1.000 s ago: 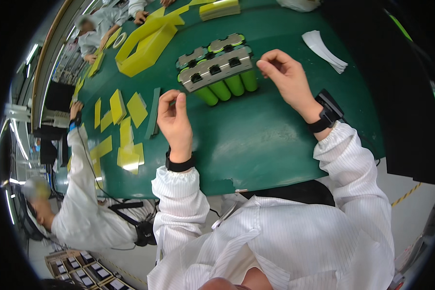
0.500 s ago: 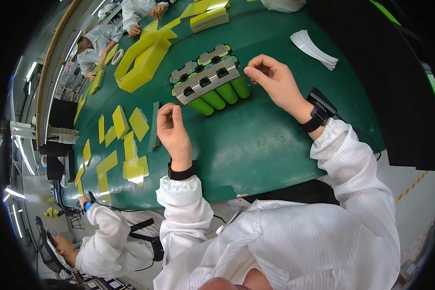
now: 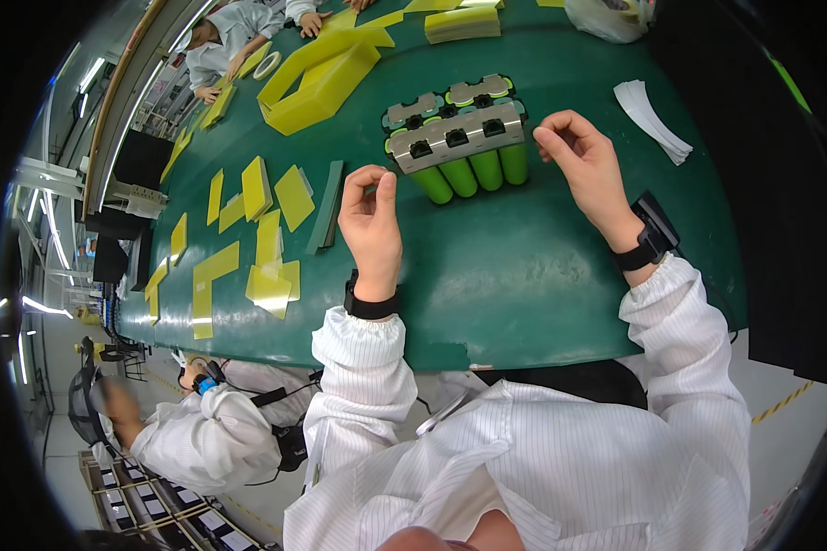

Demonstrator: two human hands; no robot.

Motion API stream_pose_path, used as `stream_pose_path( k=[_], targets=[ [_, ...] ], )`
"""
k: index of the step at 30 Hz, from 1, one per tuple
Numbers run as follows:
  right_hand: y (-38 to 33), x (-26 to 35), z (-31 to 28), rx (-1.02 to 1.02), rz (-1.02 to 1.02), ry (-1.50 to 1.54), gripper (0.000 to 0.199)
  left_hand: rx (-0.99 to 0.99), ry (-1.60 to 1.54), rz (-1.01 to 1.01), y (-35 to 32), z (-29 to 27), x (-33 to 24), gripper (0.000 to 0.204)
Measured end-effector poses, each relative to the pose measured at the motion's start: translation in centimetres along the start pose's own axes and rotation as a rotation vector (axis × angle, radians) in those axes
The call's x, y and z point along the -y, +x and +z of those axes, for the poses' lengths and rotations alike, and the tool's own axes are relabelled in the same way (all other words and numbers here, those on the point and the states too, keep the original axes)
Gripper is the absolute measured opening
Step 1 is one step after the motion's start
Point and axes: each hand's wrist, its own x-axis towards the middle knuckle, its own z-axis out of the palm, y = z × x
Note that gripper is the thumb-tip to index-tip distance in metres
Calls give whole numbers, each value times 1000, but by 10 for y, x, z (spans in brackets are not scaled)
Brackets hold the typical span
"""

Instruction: The recorder is applying tape and connecting battery cells into a pack in a manufacturing environment.

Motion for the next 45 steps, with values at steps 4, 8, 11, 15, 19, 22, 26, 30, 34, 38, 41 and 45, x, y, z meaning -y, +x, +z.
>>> stream_pose_path(
  k=[4,8,11,15,19,22,26,30,34,38,41,45],
  targets=[
    [0,-1,1,0,0,17,10,-1,-5,-3,1,0,0,10],
    [0,0,0,1,-17,38,9,12,-35,5,1,2,0,10],
    [2,-6,-1,24,-21,100,9,-6,-28,-29,0,1,1,10],
    [3,-5,2,8,-15,130,10,-21,-52,-43,-1,4,-4,12],
    [2,-6,-1,19,-3,142,12,-10,-56,-62,-1,7,-6,13],
    [3,-7,0,22,0,158,13,-23,-69,-74,0,8,-5,13],
    [5,-8,3,30,15,194,13,-25,-98,-100,2,7,0,12],
    [6,-8,5,13,30,213,12,-28,-144,-119,4,8,4,12],
    [5,-7,3,43,31,210,13,-29,-171,-159,4,10,4,14],
    [5,-5,8,50,65,220,15,-30,-231,-196,6,11,2,14],
    [6,-7,9,17,81,229,14,-30,-261,-205,5,13,2,15],
    [5,-12,11,3,92,301,15,19,-379,-259,3,15,9,18]
  ],
)
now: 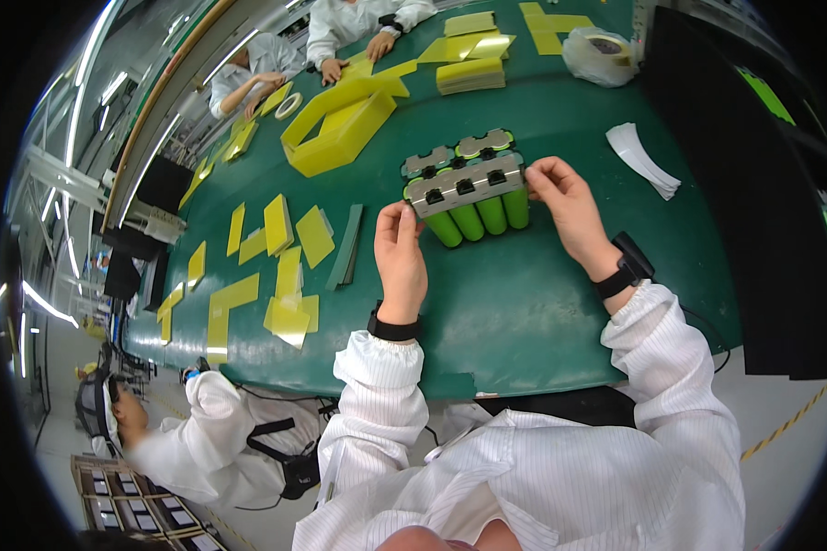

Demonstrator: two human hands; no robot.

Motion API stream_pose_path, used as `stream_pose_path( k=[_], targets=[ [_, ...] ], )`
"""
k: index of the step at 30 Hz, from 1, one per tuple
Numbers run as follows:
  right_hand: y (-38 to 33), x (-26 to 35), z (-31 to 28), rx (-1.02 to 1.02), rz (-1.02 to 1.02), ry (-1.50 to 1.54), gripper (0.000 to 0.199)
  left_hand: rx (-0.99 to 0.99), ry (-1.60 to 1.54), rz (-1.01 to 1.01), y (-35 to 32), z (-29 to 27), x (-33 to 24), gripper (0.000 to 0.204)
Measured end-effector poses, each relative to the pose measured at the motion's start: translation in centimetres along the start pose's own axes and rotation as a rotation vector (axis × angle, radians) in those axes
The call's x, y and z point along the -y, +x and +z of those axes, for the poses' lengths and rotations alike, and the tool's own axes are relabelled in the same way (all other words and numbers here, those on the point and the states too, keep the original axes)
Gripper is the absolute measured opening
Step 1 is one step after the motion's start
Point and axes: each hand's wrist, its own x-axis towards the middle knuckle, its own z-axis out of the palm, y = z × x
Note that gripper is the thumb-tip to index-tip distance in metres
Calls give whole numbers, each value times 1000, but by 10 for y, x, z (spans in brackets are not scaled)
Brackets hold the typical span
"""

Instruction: The recorder is applying tape and connecting battery cells into a pack in a manufacturing environment.

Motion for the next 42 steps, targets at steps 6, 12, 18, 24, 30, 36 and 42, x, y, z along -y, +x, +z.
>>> stream_pose_path(
  k=[6,12,18,24,30,36,42],
  targets=[
    [0,-5,11,26,-3,80,47,-1,-47,-26,-2,13,4,34],
    [-1,0,22,126,58,342,48,186,-235,-84,7,20,5,48],
    [3,-9,20,167,67,359,48,138,-244,-143,11,17,10,44],
    [2,-11,6,238,83,230,48,42,-133,-198,15,14,13,43],
    [4,-28,4,187,22,174,47,-7,-116,-181,14,14,16,47],
    [11,-34,12,71,-57,-22,48,39,-109,-76,9,22,16,55],
    [8,-34,11,31,-95,-164,50,38,4,23,5,28,21,50]
  ],
)
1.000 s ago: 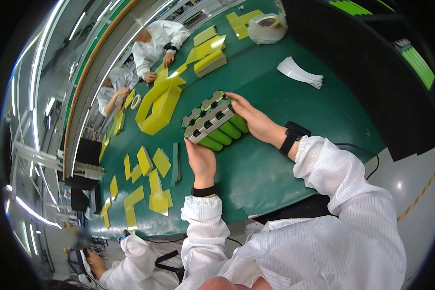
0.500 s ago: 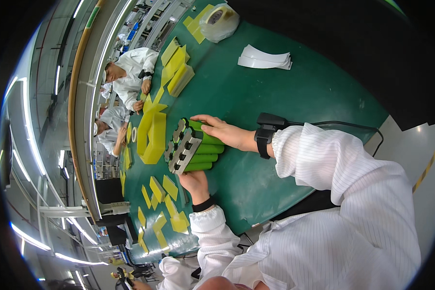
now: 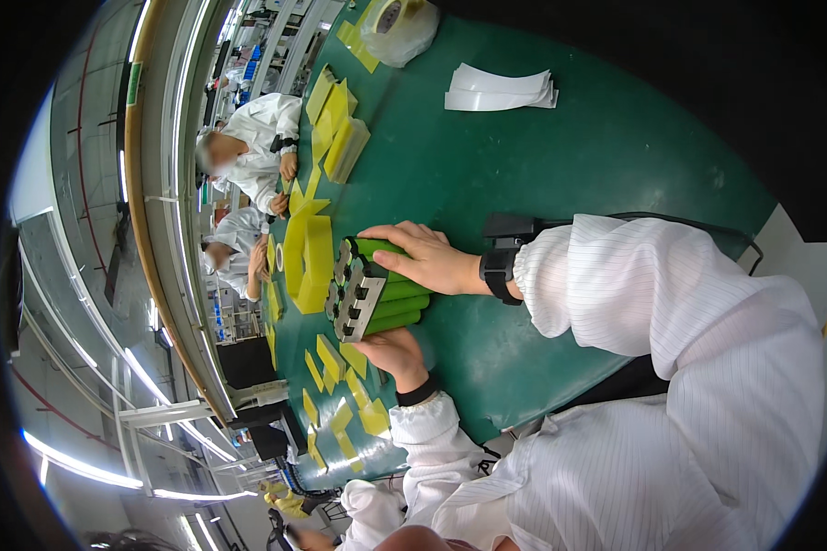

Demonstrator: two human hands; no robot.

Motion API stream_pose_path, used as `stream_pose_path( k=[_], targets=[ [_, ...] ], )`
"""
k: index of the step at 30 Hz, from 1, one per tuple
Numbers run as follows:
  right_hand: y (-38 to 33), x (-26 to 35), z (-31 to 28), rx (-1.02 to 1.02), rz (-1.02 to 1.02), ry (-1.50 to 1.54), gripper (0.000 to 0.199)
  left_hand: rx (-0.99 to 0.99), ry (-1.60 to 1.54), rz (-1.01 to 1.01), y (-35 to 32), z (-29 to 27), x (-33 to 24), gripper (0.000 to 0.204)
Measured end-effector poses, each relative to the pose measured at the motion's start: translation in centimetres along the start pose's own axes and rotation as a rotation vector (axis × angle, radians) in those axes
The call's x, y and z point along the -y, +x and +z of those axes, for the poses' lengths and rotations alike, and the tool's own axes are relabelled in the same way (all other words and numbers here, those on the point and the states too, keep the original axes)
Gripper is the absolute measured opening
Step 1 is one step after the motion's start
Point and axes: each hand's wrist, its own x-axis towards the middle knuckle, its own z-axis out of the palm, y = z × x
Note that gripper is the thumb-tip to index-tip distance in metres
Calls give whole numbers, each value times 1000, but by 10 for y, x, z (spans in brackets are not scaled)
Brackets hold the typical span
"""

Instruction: The recorder is applying tape and connecting battery cells into a pack in a manufacturing environment.

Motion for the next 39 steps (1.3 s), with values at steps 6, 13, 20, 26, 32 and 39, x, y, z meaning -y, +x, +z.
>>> stream_pose_path(
  k=[6,13,20,26,32,39],
  targets=[
    [6,-10,2,-36,-39,-6,38,0,40,17,1,-14,9,47],
    [25,-9,-5,-7,51,458,34,-139,38,-65,0,-11,12,42],
    [37,2,-9,225,313,690,34,-167,1,-80,-1,-13,12,43],
    [37,-10,-15,313,332,758,31,-190,-25,-82,-1,-14,15,44],
    [40,-3,-7,235,348,748,29,-184,9,-85,-2,-9,12,46],
    [32,1,-13,307,281,728,30,-158,5,-83,-4,-10,12,48]
  ],
)
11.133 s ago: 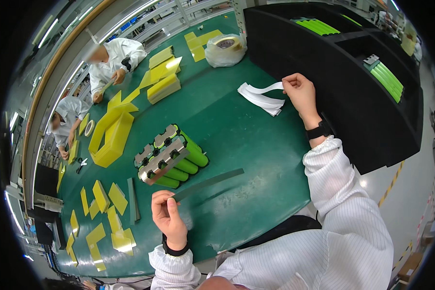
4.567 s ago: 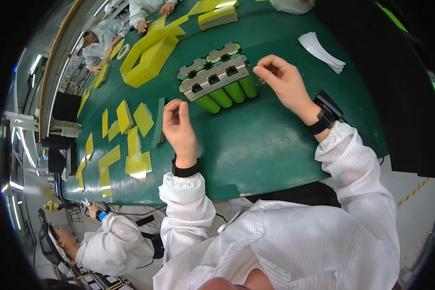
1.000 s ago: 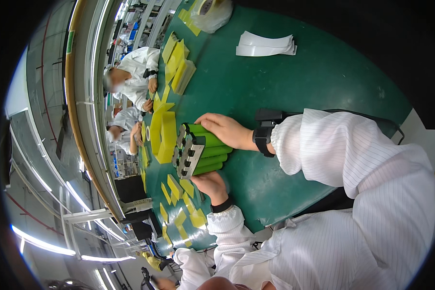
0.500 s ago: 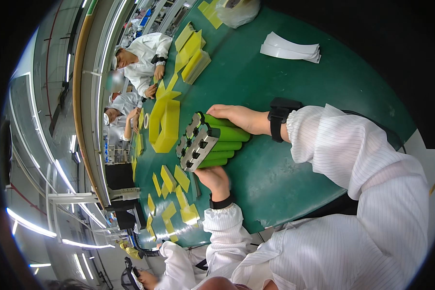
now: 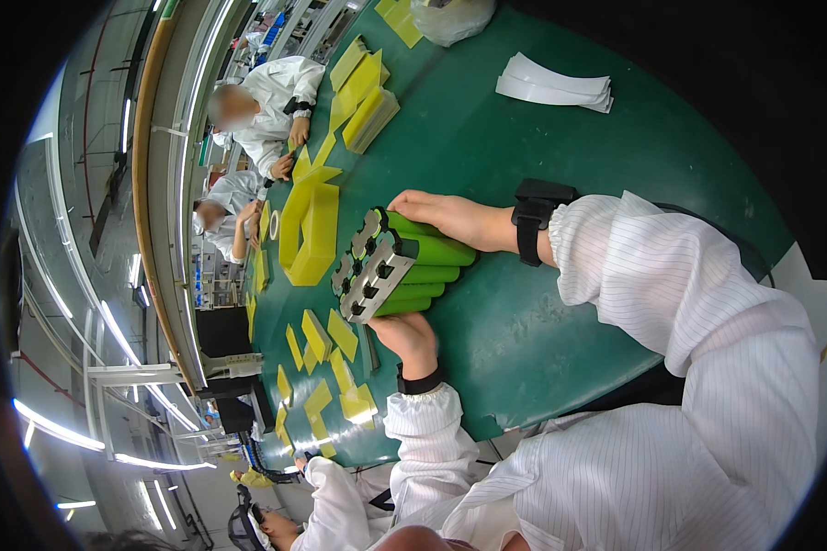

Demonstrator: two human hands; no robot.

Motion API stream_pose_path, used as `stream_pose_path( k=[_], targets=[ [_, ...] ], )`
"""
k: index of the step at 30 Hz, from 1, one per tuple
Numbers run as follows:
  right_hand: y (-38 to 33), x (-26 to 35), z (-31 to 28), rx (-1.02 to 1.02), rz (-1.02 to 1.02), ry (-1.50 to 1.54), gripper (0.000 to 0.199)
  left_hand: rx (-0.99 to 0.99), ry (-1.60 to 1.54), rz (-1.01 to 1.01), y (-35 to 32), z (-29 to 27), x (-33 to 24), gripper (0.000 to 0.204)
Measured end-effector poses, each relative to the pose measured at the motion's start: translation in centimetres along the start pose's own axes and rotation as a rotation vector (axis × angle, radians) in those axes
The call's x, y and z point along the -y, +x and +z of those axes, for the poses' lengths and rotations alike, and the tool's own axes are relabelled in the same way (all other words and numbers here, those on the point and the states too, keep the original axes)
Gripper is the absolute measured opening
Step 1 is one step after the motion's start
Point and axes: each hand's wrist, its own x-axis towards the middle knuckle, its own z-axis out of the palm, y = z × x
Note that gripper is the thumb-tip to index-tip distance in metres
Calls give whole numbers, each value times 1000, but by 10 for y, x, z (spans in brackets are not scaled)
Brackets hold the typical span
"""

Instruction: The recorder is applying tape and connecting battery cells into a pack in a manufacturing environment.

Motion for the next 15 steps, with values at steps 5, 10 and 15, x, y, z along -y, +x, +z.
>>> stream_pose_path(
  k=[5,10,15],
  targets=[
    [-2,-1,-5,-64,-28,-111,29,-27,18,1,-1,0,2,48],
    [3,-1,0,-52,-42,-100,29,3,7,5,1,0,-3,46],
    [-6,0,4,-74,-55,-173,33,-26,35,-13,1,0,-2,44]
  ],
)
